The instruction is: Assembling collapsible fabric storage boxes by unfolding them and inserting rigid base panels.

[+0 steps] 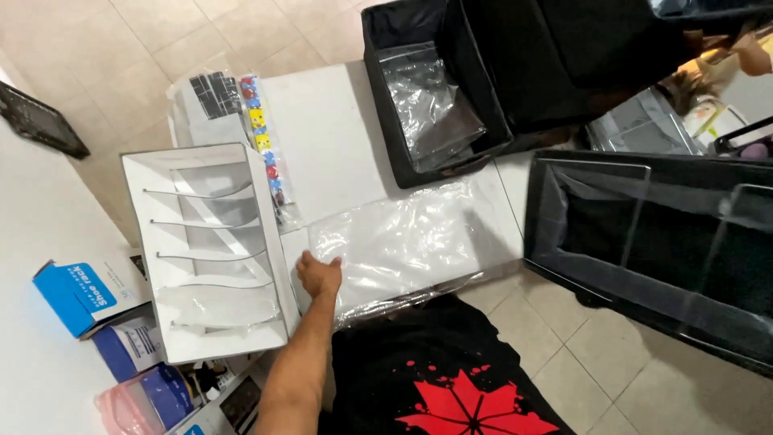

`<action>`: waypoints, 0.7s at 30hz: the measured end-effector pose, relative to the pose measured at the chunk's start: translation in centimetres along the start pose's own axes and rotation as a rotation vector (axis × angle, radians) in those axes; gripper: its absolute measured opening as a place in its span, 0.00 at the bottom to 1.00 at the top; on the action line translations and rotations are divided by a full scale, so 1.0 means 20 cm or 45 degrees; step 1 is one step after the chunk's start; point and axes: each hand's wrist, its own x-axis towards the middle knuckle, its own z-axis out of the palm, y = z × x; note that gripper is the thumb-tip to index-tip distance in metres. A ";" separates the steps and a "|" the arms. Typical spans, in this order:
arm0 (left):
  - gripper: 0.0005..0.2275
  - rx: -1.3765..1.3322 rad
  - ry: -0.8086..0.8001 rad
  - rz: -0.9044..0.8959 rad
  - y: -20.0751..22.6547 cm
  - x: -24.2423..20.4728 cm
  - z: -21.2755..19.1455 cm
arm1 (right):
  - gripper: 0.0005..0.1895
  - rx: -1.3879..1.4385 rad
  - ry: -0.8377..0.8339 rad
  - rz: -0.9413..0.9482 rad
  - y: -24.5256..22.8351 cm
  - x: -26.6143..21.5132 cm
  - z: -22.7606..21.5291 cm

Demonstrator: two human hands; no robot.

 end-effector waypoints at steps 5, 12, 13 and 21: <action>0.29 -0.323 -0.276 0.456 0.58 -0.46 -0.32 | 0.23 0.087 0.008 0.013 0.27 0.07 0.44; 0.20 0.048 -0.506 0.257 0.28 -0.01 0.08 | 0.13 0.619 -0.503 0.417 0.46 0.16 1.42; 0.20 0.056 -0.500 0.243 0.20 0.07 0.10 | 0.13 0.620 -0.517 0.429 0.41 0.18 1.52; 0.13 -0.065 -0.056 0.144 -0.14 0.28 0.16 | 0.30 -0.197 -0.328 0.009 0.41 0.28 2.14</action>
